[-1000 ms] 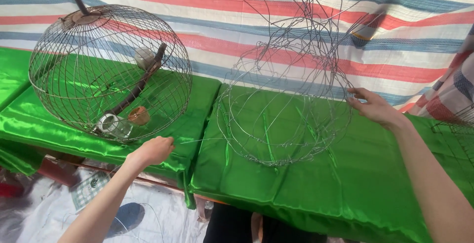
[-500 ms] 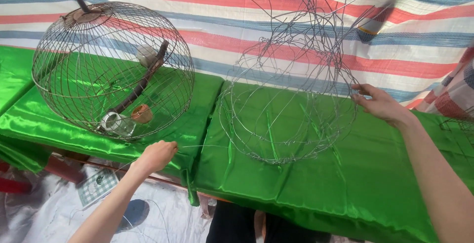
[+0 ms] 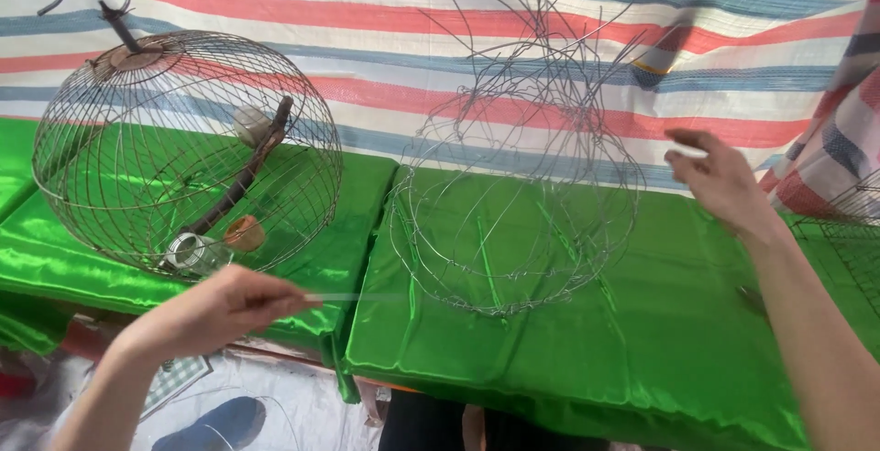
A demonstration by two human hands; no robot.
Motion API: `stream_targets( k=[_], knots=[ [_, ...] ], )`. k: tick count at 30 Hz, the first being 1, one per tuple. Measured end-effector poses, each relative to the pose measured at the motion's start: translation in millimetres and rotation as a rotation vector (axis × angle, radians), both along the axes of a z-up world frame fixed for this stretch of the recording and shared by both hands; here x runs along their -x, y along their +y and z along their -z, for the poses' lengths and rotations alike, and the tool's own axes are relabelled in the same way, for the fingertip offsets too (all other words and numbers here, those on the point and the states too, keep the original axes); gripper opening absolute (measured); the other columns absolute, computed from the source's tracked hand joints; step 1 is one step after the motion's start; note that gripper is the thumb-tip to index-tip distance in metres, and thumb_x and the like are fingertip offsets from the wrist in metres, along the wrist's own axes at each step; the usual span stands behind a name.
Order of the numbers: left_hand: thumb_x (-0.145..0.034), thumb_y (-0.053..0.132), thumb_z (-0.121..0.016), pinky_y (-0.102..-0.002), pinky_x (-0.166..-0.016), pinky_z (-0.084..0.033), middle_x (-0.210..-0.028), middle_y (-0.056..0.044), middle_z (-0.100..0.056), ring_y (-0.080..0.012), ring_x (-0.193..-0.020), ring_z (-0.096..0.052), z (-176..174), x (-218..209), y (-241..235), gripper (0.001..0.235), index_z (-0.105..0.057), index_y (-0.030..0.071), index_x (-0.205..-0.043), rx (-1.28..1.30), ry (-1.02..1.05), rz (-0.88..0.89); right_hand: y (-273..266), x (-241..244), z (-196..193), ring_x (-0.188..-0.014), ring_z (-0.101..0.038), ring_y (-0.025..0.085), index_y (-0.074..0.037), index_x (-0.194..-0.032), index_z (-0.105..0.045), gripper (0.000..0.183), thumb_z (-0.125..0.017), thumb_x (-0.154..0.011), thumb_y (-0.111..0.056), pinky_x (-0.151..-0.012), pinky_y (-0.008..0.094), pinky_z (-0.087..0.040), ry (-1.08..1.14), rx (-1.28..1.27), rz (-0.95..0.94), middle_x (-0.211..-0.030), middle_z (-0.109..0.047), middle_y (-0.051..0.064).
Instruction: The person is weaving a wire cage by hand, twisting wire strands together and using pliers to cut and secure the wire.
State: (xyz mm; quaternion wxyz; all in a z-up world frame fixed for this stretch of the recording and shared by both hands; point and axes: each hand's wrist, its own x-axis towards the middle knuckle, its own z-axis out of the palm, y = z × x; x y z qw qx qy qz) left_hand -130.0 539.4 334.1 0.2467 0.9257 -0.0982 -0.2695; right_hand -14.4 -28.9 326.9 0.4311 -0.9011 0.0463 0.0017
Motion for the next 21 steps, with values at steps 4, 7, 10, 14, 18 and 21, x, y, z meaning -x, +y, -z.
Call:
stream_targets(
  k=[4, 7, 10, 14, 18, 21],
  knots=[
    [-0.088, 0.018, -0.069, -0.024, -0.029, -0.031, -0.051, -0.002, -0.073, -0.0079, -0.033, -0.049, -67.0, -0.8, -54.2, 0.028, -0.086, 0.017, -0.110, 0.259, -0.445, 0.008, 10.5, 23.0, -23.9, -0.107, -0.065, 0.024, 0.006, -0.135, -0.056, 0.028, -0.049, -0.108, 0.010, -0.090, 0.032, -0.056, -0.545, -0.086, -0.057, -0.121, -0.063, 0.018],
    [-0.095, 0.020, -0.062, -0.025, -0.027, -0.030, -0.051, -0.001, -0.066, -0.0082, -0.032, -0.046, -112.5, -8.5, -106.3, 0.026, -0.081, 0.011, -0.111, 0.357, -0.690, 0.086, 28.2, 38.3, -47.4, -0.100, -0.066, 0.022, 0.007, -0.130, -0.056, 0.024, -0.049, -0.109, 0.016, -0.086, 0.030, -0.059, -0.713, -0.162, -0.195, -0.124, -0.063, 0.017],
    [-0.102, 0.020, -0.055, -0.022, -0.030, -0.036, -0.059, -0.001, -0.068, -0.0075, -0.038, -0.052, -133.2, -20.8, -151.9, 0.028, -0.077, 0.008, -0.114, 0.433, -0.809, 0.154, 56.4, 48.1, -66.8, -0.093, -0.065, 0.021, 0.000, -0.131, -0.057, 0.026, -0.048, -0.108, 0.008, -0.078, 0.029, -0.061, -0.678, -0.279, -0.384, -0.127, -0.063, 0.016],
    [-0.104, 0.008, -0.051, -0.018, -0.035, -0.045, -0.072, -0.008, -0.075, -0.0103, -0.049, -0.066, -134.0, -37.2, -194.8, 0.024, -0.072, 0.002, -0.115, 0.583, -0.926, 0.334, 110.1, 66.9, -108.7, -0.092, -0.071, 0.023, -0.005, -0.149, -0.039, 0.045, -0.041, -0.109, -0.026, -0.069, 0.028, -0.064, -0.719, -0.335, -0.688, -0.141, -0.057, 0.019],
    [-0.103, 0.005, -0.051, -0.023, -0.038, -0.042, -0.065, -0.005, -0.068, -0.0108, -0.047, -0.061, -146.0, -33.5, -218.0, 0.020, -0.071, 0.001, -0.098, 0.685, -0.975, 0.435, 139.5, 81.5, -152.5, -0.086, -0.068, 0.017, -0.002, -0.141, -0.048, 0.033, -0.035, -0.114, -0.018, -0.070, 0.024, -0.063, -0.731, -0.377, -0.730, -0.142, -0.057, 0.012],
    [-0.106, 0.017, -0.045, -0.024, -0.035, -0.038, -0.062, -0.002, -0.064, -0.0084, -0.043, -0.052, -152.8, -37.7, -222.2, 0.032, -0.073, 0.001, -0.104, 0.764, -1.018, 0.346, 144.5, 77.9, -177.3, -0.068, -0.054, 0.007, -0.005, -0.133, -0.054, 0.033, -0.031, -0.119, -0.025, -0.059, 0.019, -0.049, -0.830, -0.307, -0.673, -0.130, -0.065, 0.009]
  ],
)
